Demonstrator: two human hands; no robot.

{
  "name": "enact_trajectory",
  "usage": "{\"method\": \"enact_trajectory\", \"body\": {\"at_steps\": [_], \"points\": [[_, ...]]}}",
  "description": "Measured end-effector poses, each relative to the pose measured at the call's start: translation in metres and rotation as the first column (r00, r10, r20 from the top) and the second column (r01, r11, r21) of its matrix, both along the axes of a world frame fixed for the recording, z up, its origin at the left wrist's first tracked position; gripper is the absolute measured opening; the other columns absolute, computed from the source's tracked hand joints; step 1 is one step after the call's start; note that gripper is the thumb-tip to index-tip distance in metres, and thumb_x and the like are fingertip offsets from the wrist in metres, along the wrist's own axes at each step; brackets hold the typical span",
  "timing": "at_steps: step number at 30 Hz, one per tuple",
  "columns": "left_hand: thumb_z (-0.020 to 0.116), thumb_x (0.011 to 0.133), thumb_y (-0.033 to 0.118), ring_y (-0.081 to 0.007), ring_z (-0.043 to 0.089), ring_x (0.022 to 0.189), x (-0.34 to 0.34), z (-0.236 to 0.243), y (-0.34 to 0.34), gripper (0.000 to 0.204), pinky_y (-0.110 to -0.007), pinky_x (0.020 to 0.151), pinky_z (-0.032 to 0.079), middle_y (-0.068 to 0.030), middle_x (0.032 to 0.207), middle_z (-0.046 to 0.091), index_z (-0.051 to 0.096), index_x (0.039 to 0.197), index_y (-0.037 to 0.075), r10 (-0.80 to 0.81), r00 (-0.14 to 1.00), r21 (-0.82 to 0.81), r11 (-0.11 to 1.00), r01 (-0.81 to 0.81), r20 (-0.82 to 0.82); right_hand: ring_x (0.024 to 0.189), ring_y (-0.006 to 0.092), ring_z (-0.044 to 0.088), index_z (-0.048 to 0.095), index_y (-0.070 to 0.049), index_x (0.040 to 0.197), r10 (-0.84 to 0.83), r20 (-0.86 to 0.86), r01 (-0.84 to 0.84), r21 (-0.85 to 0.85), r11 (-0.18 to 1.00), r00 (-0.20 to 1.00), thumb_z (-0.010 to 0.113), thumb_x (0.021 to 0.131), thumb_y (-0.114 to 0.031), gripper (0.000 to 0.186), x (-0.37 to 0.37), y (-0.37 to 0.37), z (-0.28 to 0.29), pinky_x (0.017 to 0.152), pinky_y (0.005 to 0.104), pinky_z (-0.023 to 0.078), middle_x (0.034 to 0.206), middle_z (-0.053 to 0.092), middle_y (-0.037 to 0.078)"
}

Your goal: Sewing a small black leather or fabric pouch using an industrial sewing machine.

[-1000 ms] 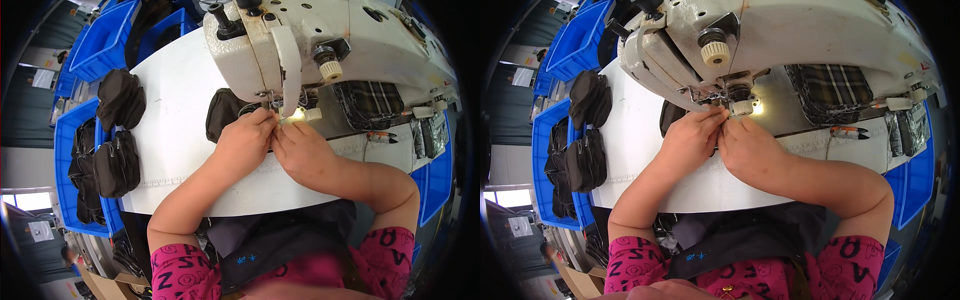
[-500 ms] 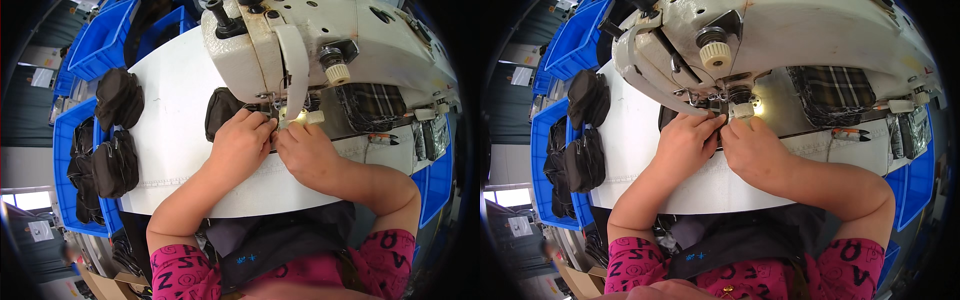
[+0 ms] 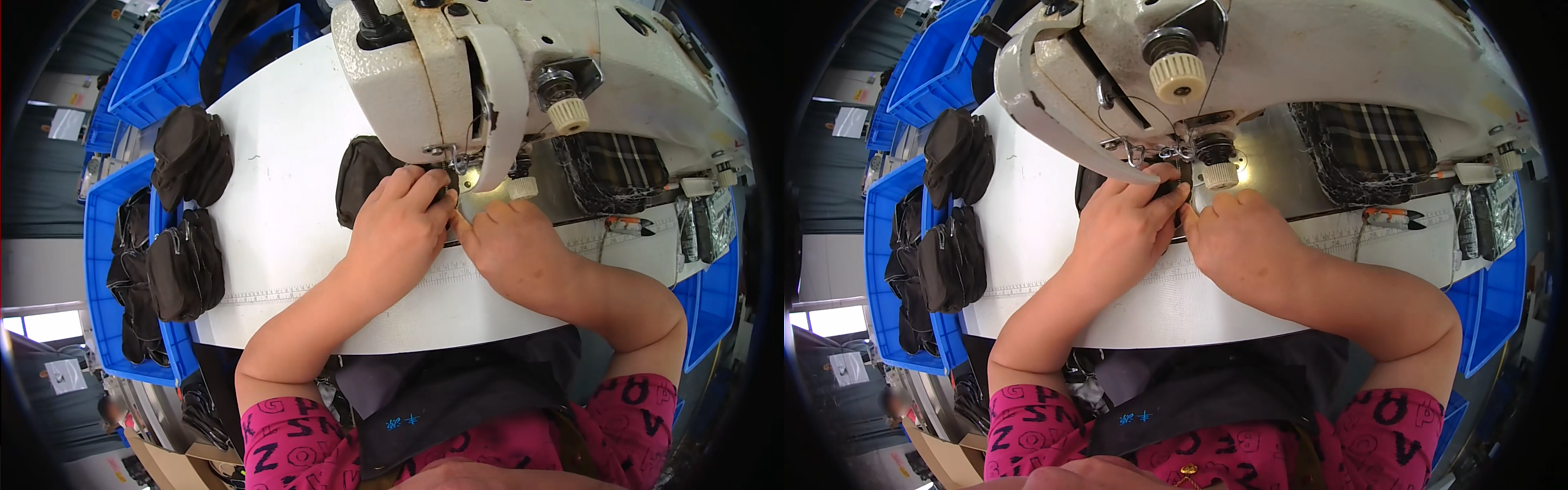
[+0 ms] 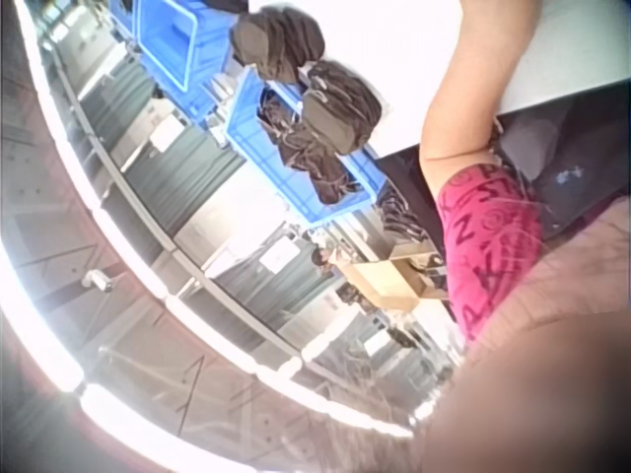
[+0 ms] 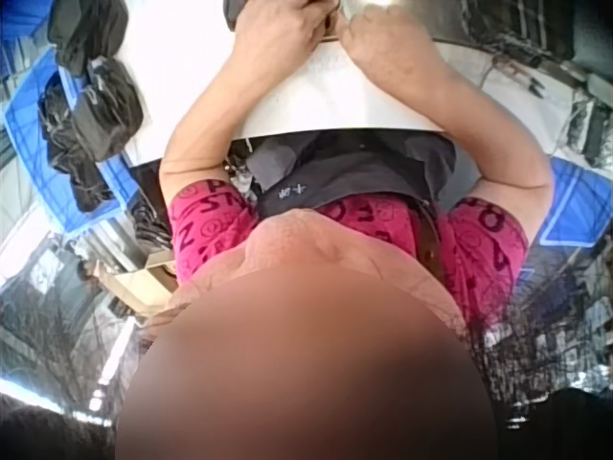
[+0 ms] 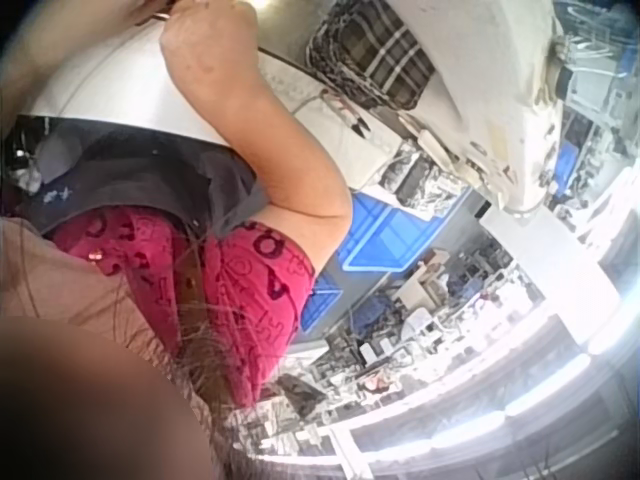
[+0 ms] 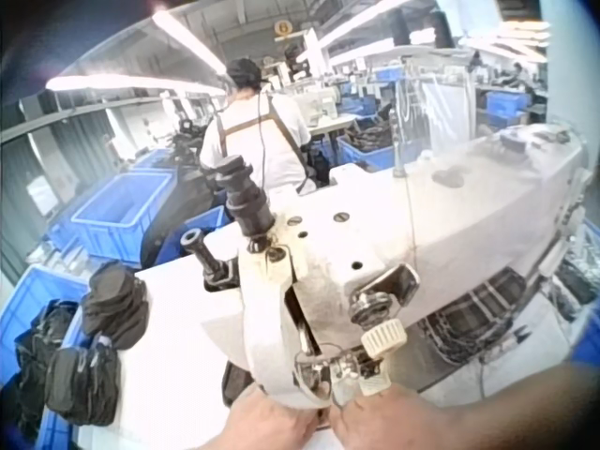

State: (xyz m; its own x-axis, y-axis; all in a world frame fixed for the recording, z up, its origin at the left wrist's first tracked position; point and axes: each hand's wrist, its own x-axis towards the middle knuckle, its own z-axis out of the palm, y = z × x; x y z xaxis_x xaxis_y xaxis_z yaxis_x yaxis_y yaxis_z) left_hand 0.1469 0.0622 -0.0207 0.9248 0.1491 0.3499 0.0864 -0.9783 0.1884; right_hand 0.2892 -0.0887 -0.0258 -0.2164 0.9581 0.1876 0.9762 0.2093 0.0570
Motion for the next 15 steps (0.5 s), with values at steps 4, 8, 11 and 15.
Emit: {"method": "enact_trajectory", "body": {"at_steps": [4, 8, 11, 15], "points": [[0.075, 0.077, 0.007, -0.0239, 0.063, 0.103, 0.0, -0.003, -0.001, 0.033, -0.036, 0.091, 0.053, -0.0052, 0.11, 0.068, 0.075, 0.109, 0.002, -0.032, 0.999, 0.014, 0.999, 0.032, 0.014, 0.077, 0.0202, 0.066, 0.07, 0.004, 0.121, -0.017, 0.033, 0.019, -0.054, 0.998, 0.999, 0.066, 0.085, -0.012, 0.039, 0.001, -0.001, 0.001, 0.065, 0.0349, 0.048, 0.078, 0.068, 0.004], [0.075, 0.08, 0.01, -0.0272, 0.065, 0.111, 0.001, 0.003, -0.003, 0.04, -0.038, 0.098, 0.054, -0.0087, 0.12, 0.07, 0.074, 0.118, 0.001, 0.028, 0.996, 0.012, 1.0, -0.027, -0.089, 0.075, 0.0205, 0.066, 0.07, 0.004, 0.12, -0.043, 0.003, 0.043, -0.024, 0.999, 0.999, 0.066, 0.084, -0.011, 0.039, 0.003, 0.004, -0.002, 0.064, 0.0356, 0.048, 0.077, 0.068, 0.004], [0.073, 0.08, 0.01, -0.0278, 0.066, 0.112, 0.005, 0.002, -0.006, 0.043, -0.038, 0.098, 0.054, -0.0094, 0.121, 0.07, 0.073, 0.122, 0.001, 0.061, 0.992, -0.012, 0.998, -0.063, -0.11, 0.074, 0.0207, 0.066, 0.07, 0.003, 0.115, -0.096, -0.012, 0.095, -0.017, 0.995, 0.995, 0.066, 0.082, -0.011, 0.036, 0.005, 0.006, -0.004, 0.065, 0.0356, 0.048, 0.079, 0.068, 0.004], [0.072, 0.082, 0.01, -0.0307, 0.065, 0.114, 0.002, -0.006, -0.002, 0.043, -0.039, 0.098, 0.054, -0.0113, 0.124, 0.069, 0.072, 0.124, 0.002, 0.069, 0.996, -0.106, 0.992, -0.074, -0.051, 0.082, 0.0202, 0.066, 0.069, 0.0, 0.107, -0.083, -0.111, 0.087, 0.032, 0.996, 0.99, 0.065, 0.08, -0.01, 0.029, 0.006, 0.009, -0.009, 0.069, 0.0351, 0.048, 0.097, 0.068, 0.007]]}}
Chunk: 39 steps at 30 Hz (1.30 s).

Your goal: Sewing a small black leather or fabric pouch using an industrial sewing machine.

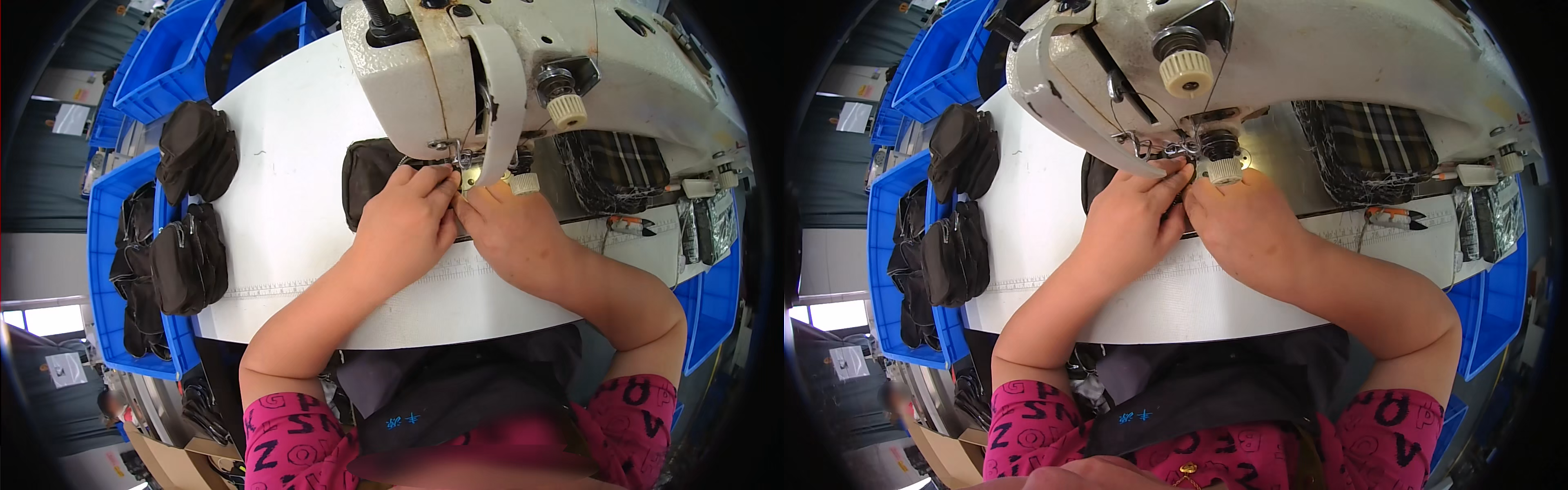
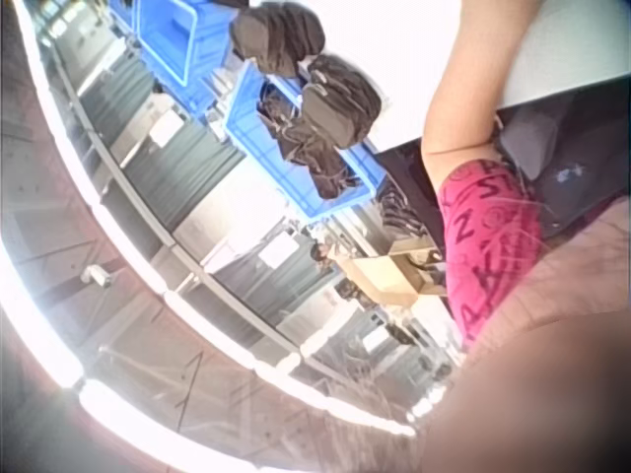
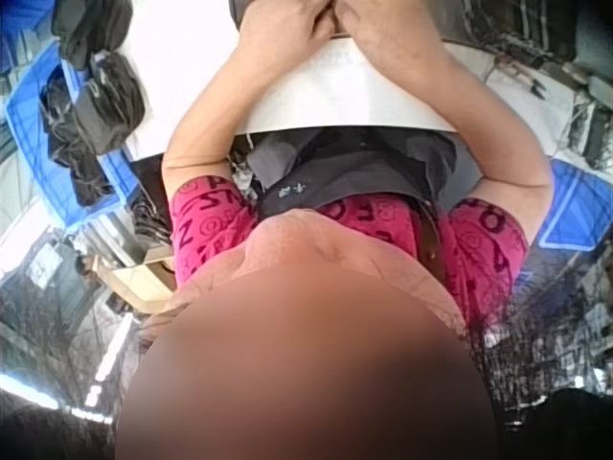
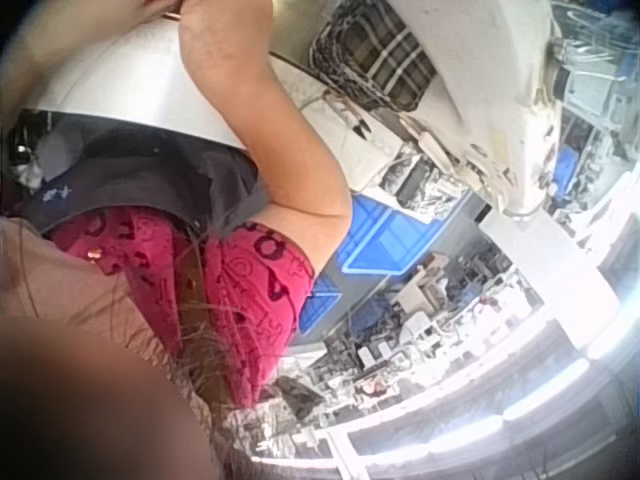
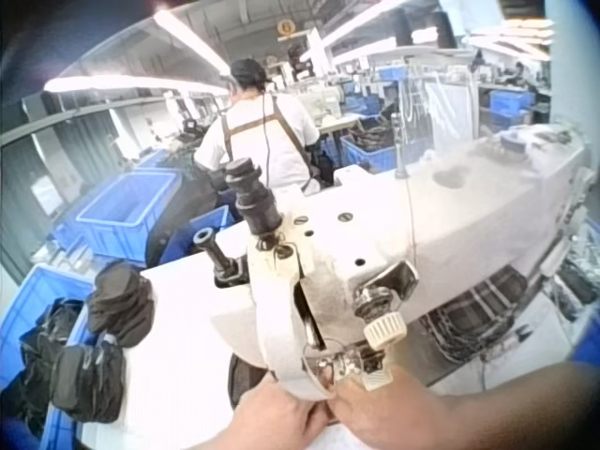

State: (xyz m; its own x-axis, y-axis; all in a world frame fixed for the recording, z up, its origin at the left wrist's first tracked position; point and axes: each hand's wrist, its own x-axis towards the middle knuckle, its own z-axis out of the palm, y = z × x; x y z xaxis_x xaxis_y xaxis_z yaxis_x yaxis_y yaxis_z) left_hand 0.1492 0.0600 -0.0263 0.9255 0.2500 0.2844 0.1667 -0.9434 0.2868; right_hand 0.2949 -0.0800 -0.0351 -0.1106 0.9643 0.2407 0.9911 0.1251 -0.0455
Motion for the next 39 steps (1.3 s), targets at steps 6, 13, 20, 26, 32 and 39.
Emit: {"method": "enact_trajectory", "body": {"at_steps": [6, 13, 20, 26, 32, 39], "points": [[0.06, 0.082, -0.004, -0.0276, 0.065, 0.104, -0.01, 0.005, 0.027, 0.043, -0.035, 0.089, 0.055, -0.011, 0.108, 0.065, 0.068, 0.123, 0.005, 0.057, 0.997, -0.76, 0.65, 0.001, 0.049, 0.104, 0.0267, 0.066, 0.071, 0.001, 0.11, 0.123, -0.02, -0.118, 0.182, 0.976, 0.992, 0.065, 0.083, -0.012, 0.031, -0.005, 0.003, -0.006, 0.075, 0.0351, 0.051, 0.116, 0.066, 0.014], [0.067, 0.083, -0.001, -0.0279, 0.066, 0.096, -0.016, 0.023, 0.023, 0.036, -0.039, 0.082, 0.051, -0.0084, 0.095, 0.069, 0.063, 0.118, 0.008, 0.022, 0.999, -0.365, 0.93, -0.034, -0.038, 0.123, 0.0334, 0.064, 0.07, 0.008, 0.116, 0.133, 0.017, -0.134, 0.116, 0.984, 0.991, 0.064, 0.085, -0.011, 0.037, -0.004, -0.003, -0.003, 0.096, 0.0396, 0.053, 0.12, 0.068, 0.022], [0.076, 0.082, 0.009, -0.028, 0.066, 0.094, -0.011, 0.014, 0.013, 0.04, -0.045, 0.091, 0.046, -0.0042, 0.094, 0.071, 0.062, 0.12, 0.011, -0.128, 0.991, -0.084, 0.989, 0.124, -0.036, 0.111, 0.0291, 0.065, 0.071, 0.005, 0.114, 0.084, -0.062, -0.079, 0.09, 0.993, 0.995, 0.064, 0.081, -0.009, 0.037, -0.004, -0.006, 0.002, 0.081, 0.0398, 0.056, 0.12, 0.069, 0.017], [0.071, 0.082, 0.0, -0.0222, 0.061, 0.104, -0.012, 0.008, 0.023, 0.038, -0.043, 0.103, 0.042, -0.0029, 0.099, 0.068, 0.06, 0.117, 0.01, 0.026, 0.998, -0.754, 0.653, -0.063, -0.061, 0.095, 0.0218, 0.06, 0.073, 0.002, 0.104, 0.077, 0.05, -0.084, 0.15, 0.985, 0.996, 0.068, 0.077, -0.015, 0.032, -0.004, -0.009, 0.001, 0.079, 0.0347, 0.046, 0.105, 0.07, 0.012], [0.065, 0.083, -0.01, -0.0127, 0.057, 0.097, -0.005, 0.012, 0.017, 0.032, -0.029, 0.081, 0.05, -0.0019, 0.106, 0.055, 0.057, 0.11, 0.005, -0.122, 0.989, -0.654, 0.755, 0.04, -0.081, 0.092, 0.0197, 0.057, 0.074, -0.003, 0.097, 0.093, 0.036, -0.095, 0.064, 0.993, 0.995, 0.069, 0.076, -0.016, 0.026, -0.003, -0.009, 0.0, 0.075, 0.0348, 0.042, 0.091, 0.064, 0.005], [0.069, 0.08, -0.007, -0.021, 0.061, 0.086, 0.004, 0.001, 0.004, 0.028, -0.033, 0.072, 0.049, -0.0056, 0.094, 0.06, 0.056, 0.101, 0.006, 0.024, 0.999, -0.491, 0.87, -0.039, -0.037, 0.092, 0.0199, 0.057, 0.073, -0.002, 0.1, 0.077, 0.047, -0.081, 0.079, 0.994, 0.996, 0.068, 0.078, -0.015, 0.026, -0.004, -0.009, 0.0, 0.076, 0.0348, 0.043, 0.092, 0.064, 0.005]]}}
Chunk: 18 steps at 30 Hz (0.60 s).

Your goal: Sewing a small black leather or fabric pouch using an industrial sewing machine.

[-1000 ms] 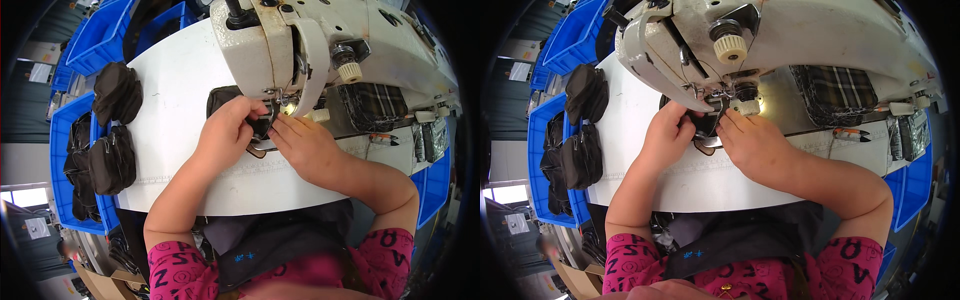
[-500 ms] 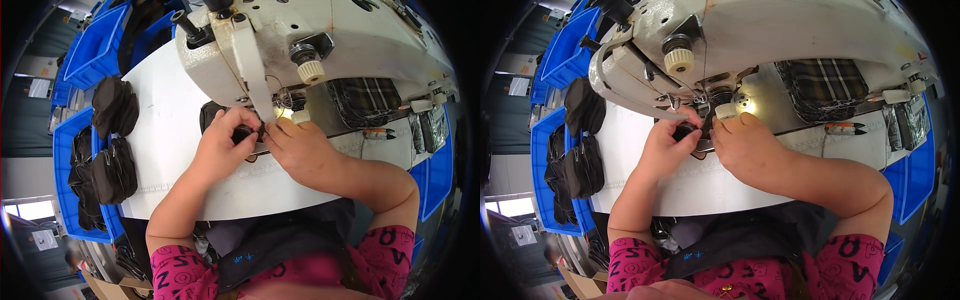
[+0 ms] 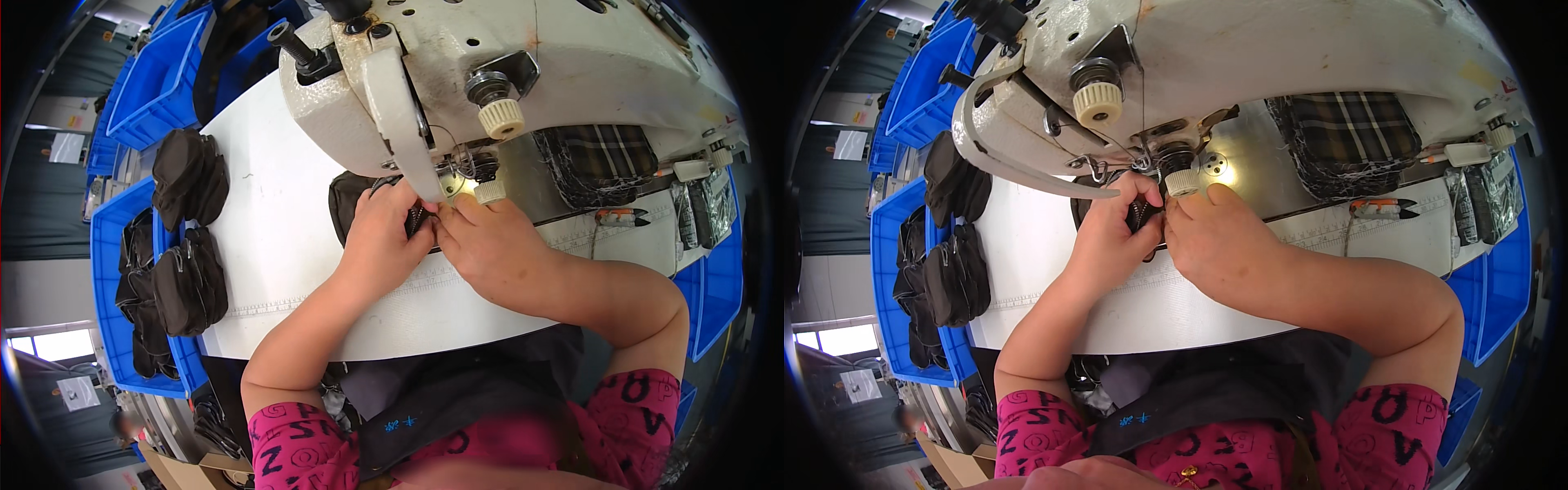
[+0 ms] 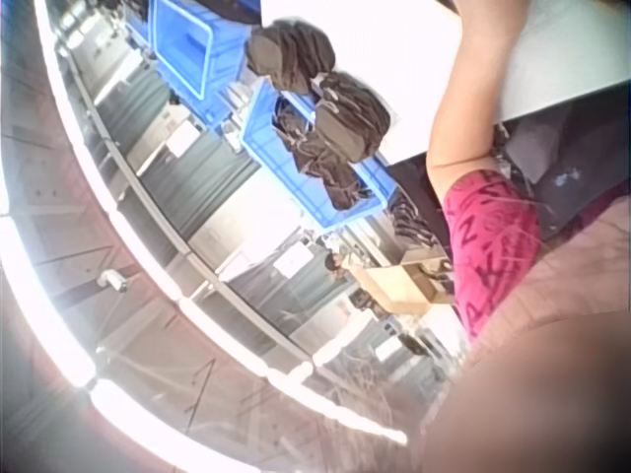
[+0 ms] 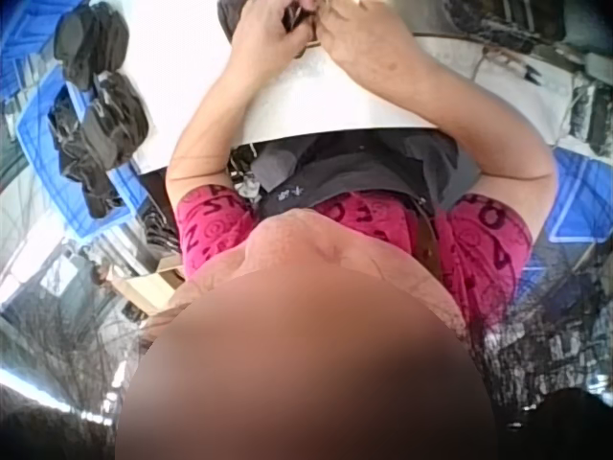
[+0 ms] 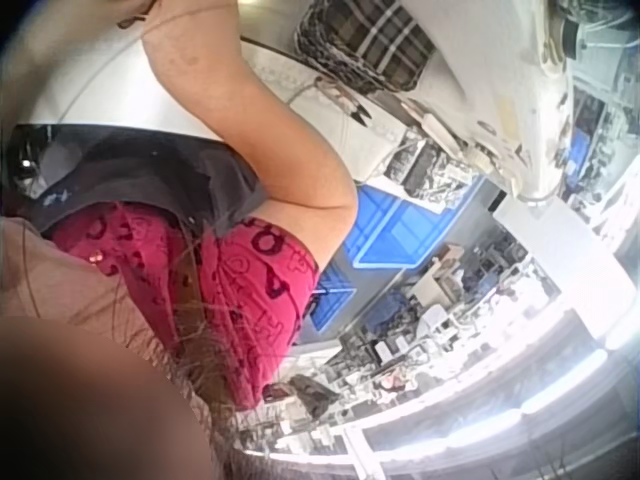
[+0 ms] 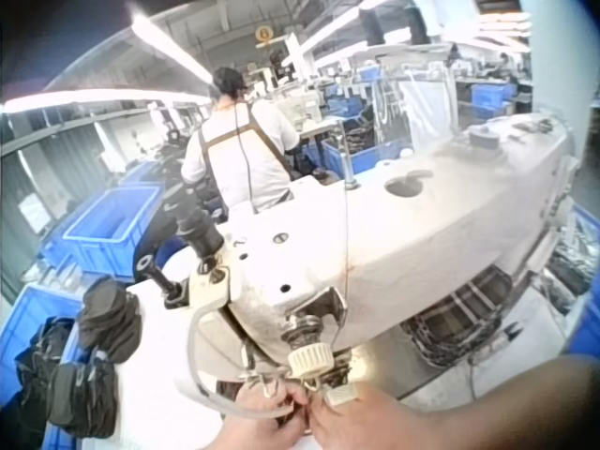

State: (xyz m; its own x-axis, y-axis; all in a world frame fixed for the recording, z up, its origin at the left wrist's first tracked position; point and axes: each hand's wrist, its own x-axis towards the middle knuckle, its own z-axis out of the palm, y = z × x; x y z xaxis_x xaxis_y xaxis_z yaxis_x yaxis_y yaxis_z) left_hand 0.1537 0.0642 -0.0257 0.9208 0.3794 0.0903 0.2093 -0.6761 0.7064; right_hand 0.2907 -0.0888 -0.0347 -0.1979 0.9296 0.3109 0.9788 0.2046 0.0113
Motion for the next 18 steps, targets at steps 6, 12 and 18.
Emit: {"method": "enact_trajectory", "body": {"at_steps": [6, 12, 18], "points": [[0.081, 0.071, 0.003, -0.0288, 0.065, 0.086, 0.003, 0.0, 0.0, 0.038, -0.037, 0.071, 0.052, -0.0048, 0.099, 0.067, 0.066, 0.105, 0.011, -0.034, 0.986, 0.579, 0.813, -0.066, 0.161, 0.093, 0.02, 0.056, 0.073, -0.002, 0.099, -0.006, 0.0, 0.006, 0.012, 1.0, 1.0, 0.067, 0.079, -0.015, 0.025, 0.0, 0.001, 0.0, 0.075, 0.0341, 0.043, 0.092, 0.064, 0.005], [0.084, 0.069, 0.007, -0.0252, 0.068, 0.087, 0.003, 0.0, 0.002, 0.023, -0.037, 0.07, 0.054, -0.0024, 0.093, 0.07, 0.074, 0.089, 0.009, -0.063, 0.979, 0.617, 0.783, -0.071, 0.192, 0.089, 0.0203, 0.058, 0.072, -0.002, 0.095, 0.007, -0.05, -0.009, -0.035, 0.999, 0.999, 0.067, 0.079, -0.014, 0.021, -0.001, -0.001, 0.003, 0.072, 0.0345, 0.044, 0.088, 0.063, 0.006], [0.083, 0.07, 0.005, -0.0264, 0.066, 0.08, 0.001, -0.002, 0.01, 0.022, -0.037, 0.069, 0.054, -0.0035, 0.091, 0.071, 0.074, 0.09, 0.007, -0.173, 0.974, 0.516, 0.854, 0.074, 0.148, 0.08, 0.0203, 0.061, 0.07, -0.001, 0.096, 0.01, -0.043, -0.014, -0.078, 0.997, 0.999, 0.066, 0.08, -0.012, 0.02, -0.001, -0.002, 0.002, 0.069, 0.0359, 0.045, 0.082, 0.063, 0.006]]}}
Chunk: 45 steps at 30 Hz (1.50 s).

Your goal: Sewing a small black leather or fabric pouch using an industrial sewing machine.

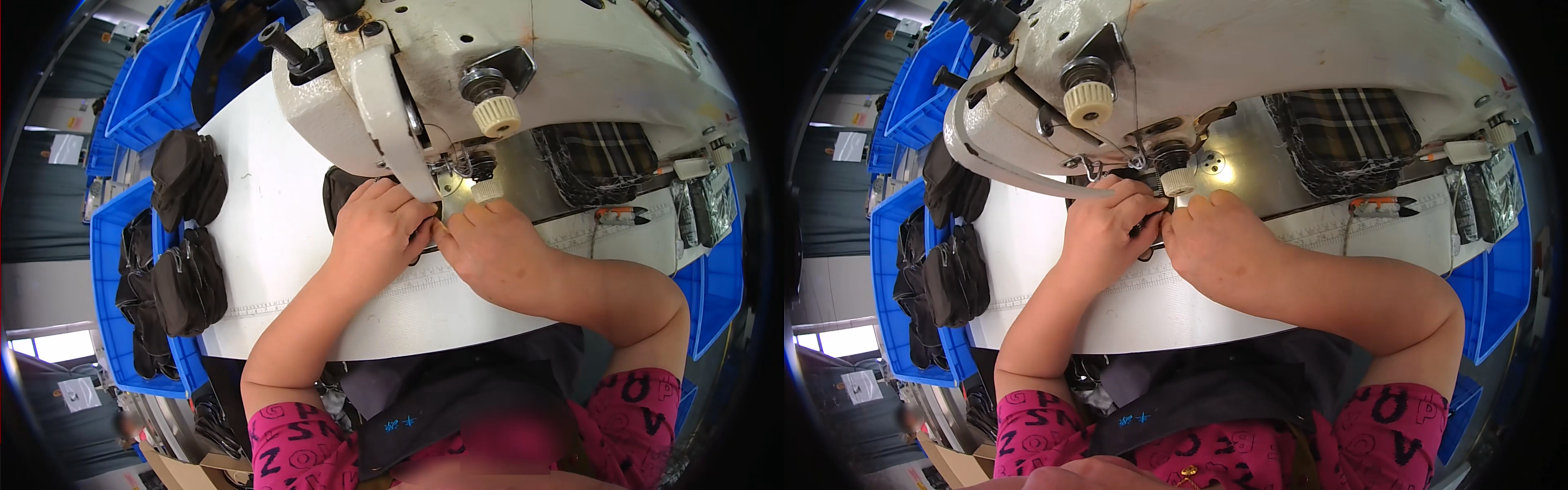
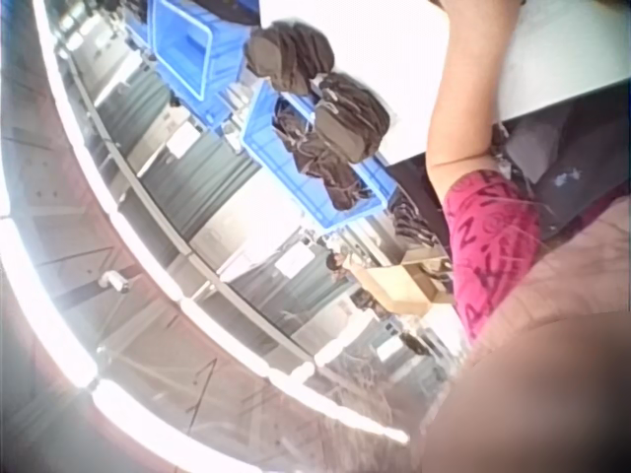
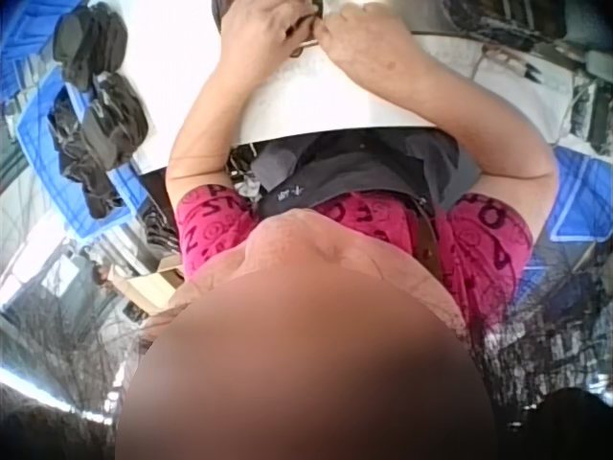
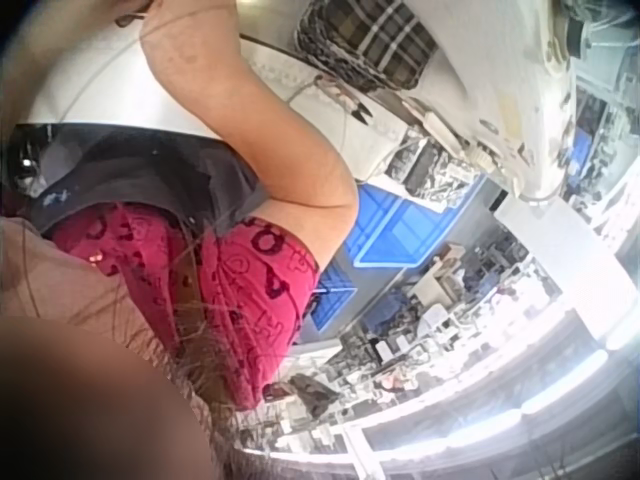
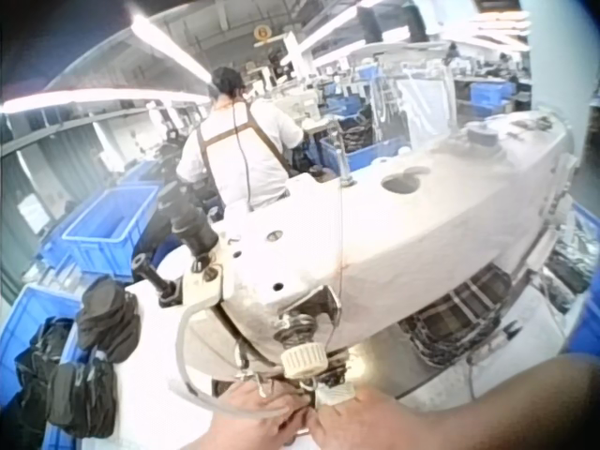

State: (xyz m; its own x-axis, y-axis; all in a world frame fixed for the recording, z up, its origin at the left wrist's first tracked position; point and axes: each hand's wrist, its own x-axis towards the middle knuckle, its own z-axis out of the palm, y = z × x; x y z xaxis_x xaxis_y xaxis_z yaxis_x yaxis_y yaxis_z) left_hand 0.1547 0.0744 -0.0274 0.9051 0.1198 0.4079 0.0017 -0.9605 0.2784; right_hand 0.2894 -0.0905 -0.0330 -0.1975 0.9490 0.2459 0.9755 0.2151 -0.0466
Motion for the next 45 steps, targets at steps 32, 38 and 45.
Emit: {"method": "enact_trajectory", "body": {"at_steps": [32, 38, 45], "points": [[0.077, 0.081, 0.01, -0.0283, 0.069, 0.085, 0.0, -0.008, -0.009, 0.02, -0.038, 0.079, 0.055, -0.0057, 0.101, 0.072, 0.075, 0.101, 0.006, 0.098, 0.991, 0.092, 0.992, -0.089, -0.091, 0.072, 0.0209, 0.065, 0.069, 0.0, 0.102, -0.015, 0.021, 0.016, -0.008, 1.0, 1.0, 0.064, 0.084, -0.011, 0.022, 0.005, 0.006, -0.001, 0.066, 0.0365, 0.048, 0.079, 0.066, 0.005], [0.078, 0.08, 0.008, -0.0306, 0.07, 0.085, 0.006, -0.007, -0.004, 0.021, -0.041, 0.072, 0.057, -0.0078, 0.101, 0.071, 0.074, 0.1, 0.005, 0.082, 0.997, -0.017, 0.997, -0.082, 0.01, 0.071, 0.0208, 0.067, 0.068, -0.001, 0.106, -0.088, 0.011, 0.088, -0.014, 0.996, 0.996, 0.065, 0.084, -0.012, 0.025, 0.009, 0.01, -0.002, 0.065, 0.0376, 0.048, 0.078, 0.067, 0.004], [0.079, 0.077, 0.008, -0.0289, 0.07, 0.087, 0.002, -0.004, -0.003, 0.023, -0.04, 0.072, 0.057, -0.0069, 0.099, 0.071, 0.073, 0.098, 0.006, 0.099, 0.992, -0.056, 0.993, -0.104, -0.076, 0.069, 0.0235, 0.067, 0.069, -0.002, 0.1, -0.09, -0.042, 0.091, 0.027, 0.995, 0.995, 0.065, 0.082, -0.011, 0.02, 0.01, 0.01, -0.002, 0.065, 0.0379, 0.048, 0.078, 0.068, 0.006]]}}
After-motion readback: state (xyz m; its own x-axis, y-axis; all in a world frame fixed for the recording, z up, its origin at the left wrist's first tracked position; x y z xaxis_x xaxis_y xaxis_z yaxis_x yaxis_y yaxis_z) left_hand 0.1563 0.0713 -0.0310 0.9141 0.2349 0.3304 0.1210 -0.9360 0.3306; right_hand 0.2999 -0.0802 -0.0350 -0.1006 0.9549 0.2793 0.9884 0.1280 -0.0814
